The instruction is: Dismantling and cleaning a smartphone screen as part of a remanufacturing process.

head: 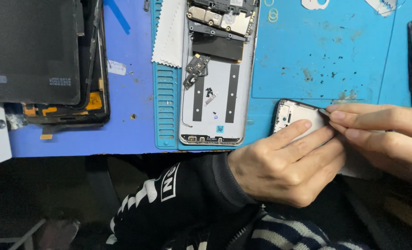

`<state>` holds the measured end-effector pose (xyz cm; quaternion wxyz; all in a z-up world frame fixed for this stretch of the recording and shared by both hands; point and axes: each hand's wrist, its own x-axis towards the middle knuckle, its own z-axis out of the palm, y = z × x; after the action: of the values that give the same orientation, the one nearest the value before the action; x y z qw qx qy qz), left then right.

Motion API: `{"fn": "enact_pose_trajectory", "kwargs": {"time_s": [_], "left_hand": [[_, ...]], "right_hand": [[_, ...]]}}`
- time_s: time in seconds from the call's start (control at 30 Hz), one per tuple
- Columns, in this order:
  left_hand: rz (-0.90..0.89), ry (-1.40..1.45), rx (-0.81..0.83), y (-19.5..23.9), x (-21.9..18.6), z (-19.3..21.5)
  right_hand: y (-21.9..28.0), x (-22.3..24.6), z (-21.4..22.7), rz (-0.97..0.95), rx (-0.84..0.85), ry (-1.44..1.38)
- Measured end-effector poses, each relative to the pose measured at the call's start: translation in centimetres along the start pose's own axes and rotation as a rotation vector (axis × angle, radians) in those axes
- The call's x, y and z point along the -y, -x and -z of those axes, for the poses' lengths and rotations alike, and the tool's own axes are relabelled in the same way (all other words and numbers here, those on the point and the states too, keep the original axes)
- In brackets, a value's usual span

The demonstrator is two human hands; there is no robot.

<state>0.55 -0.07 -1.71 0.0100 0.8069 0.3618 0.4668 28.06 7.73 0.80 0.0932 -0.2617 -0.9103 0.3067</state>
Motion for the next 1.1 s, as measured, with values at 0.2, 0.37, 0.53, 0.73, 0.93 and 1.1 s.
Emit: {"fn": "enact_pose_trajectory", "kwargs": {"time_s": [0.2,0.37,0.53,0.73,0.93,1.1], "left_hand": [[0.001,0.013,-0.025,0.0,0.0,0.0],[-0.009,0.034,0.005,0.3,0.0,-0.1],[-0.006,0.026,-0.041,-0.1,0.1,0.2],[-0.020,0.032,0.025,0.3,0.0,-0.1],[-0.013,0.012,-0.030,0.3,0.0,-0.1],[-0.011,-0.001,-0.025,0.4,-0.1,-0.2]], "right_hand": [[-2.5,1.6,1.1,0.192,0.080,0.126],[-2.3,2.1,1.6,-0.155,0.137,-0.063],[-2.1,1.7,1.7,0.235,0.222,0.262],[-3.2,2.4,1.6,0.162,0.160,0.121],[-1.4,1.5,1.1,-0.358,0.118,-0.271],[-3.2,2.5,1.5,0.059,0.164,0.078]]}}
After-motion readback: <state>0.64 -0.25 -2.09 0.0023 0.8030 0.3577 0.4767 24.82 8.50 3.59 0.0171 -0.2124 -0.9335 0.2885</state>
